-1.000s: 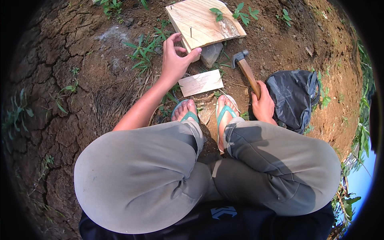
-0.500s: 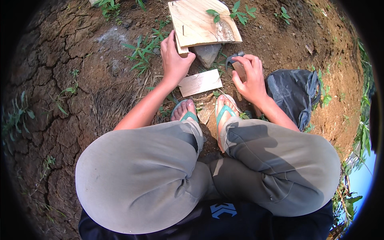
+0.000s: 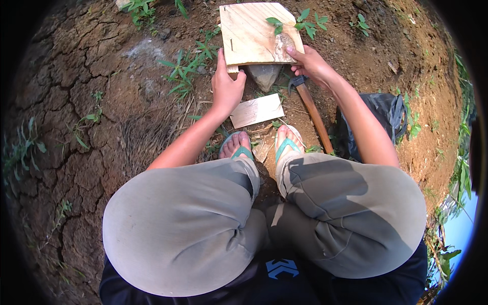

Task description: The person hammers nails into wooden boards while squatting on the ground. They hold the wood and nails by hand and strike the nails with a hammer to join the pieces together.

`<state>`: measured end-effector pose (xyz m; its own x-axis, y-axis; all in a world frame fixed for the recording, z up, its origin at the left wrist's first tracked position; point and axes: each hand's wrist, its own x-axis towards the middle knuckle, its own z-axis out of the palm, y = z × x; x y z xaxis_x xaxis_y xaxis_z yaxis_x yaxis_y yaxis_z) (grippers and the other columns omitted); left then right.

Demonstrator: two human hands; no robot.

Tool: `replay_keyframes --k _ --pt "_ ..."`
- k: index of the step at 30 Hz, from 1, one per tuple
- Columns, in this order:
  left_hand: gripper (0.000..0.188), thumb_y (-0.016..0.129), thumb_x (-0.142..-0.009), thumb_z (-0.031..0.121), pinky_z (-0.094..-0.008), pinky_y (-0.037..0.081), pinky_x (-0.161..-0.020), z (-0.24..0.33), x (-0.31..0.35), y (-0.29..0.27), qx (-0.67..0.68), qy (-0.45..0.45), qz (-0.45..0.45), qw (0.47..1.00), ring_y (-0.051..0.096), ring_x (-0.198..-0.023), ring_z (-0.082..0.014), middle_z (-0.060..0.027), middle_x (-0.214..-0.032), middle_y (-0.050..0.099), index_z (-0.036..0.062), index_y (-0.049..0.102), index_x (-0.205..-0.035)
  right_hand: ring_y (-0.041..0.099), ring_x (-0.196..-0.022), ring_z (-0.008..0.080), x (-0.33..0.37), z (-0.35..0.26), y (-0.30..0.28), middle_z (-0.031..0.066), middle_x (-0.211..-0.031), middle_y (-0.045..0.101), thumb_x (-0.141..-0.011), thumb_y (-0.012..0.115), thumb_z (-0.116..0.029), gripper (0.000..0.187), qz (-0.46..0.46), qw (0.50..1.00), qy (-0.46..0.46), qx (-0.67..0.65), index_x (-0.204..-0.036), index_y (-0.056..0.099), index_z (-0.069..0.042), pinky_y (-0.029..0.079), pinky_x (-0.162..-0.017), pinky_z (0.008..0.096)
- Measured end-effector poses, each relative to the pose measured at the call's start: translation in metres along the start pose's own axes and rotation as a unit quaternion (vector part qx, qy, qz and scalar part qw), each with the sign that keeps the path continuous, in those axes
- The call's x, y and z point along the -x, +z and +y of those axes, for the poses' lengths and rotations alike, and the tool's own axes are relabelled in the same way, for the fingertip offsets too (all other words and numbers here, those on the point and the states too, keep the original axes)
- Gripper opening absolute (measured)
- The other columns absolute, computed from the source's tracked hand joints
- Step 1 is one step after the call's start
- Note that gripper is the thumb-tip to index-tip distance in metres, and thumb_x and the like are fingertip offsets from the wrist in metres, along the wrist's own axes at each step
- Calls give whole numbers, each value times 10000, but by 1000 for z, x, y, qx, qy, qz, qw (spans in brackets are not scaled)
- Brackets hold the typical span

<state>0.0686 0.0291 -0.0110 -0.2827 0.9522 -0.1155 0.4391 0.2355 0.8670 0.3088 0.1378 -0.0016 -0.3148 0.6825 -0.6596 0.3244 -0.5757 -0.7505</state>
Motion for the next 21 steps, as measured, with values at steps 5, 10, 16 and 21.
replay_keyframes --k 5,10,16,21 --pt "699 688 -869 56 -364 527 -954 -5 -2 2 43 -1 18 999 683 -1113 -226 -190 -1236 689 -2 401 -1504 509 -749 71 6 -1 10 -4 -963 587 -1026 627 -398 409 26 1000 16 -5 -1218 532 -49 473 -679 232" --pt "706 678 -843 65 -384 530 -946 -5 1 -1 41 -2 12 999 697 -1087 -281 -210 -1187 701 -9 410 -1491 526 -721 86 10 1 13 23 -935 591 -1027 626 -374 411 20 999 -38 -24 -1186 536 -6 487 -650 240" --pt "693 678 -821 70 -365 547 -902 9 15 -17 51 -30 23 998 721 -1030 -251 -192 -1138 723 4 450 -1472 535 -707 95 32 -3 34 34 -926 597 -1033 612 -342 375 42 994 -73 -64 -1137 547 12 488 -625 255" --pt "698 680 -814 65 -348 551 -886 17 36 -38 37 -3 65 997 729 -1008 -227 -167 -1137 735 13 464 -1475 536 -738 95 50 6 48 51 -956 607 -1032 609 -355 405 34 992 -85 -90 -1185 511 7 485 -650 261"
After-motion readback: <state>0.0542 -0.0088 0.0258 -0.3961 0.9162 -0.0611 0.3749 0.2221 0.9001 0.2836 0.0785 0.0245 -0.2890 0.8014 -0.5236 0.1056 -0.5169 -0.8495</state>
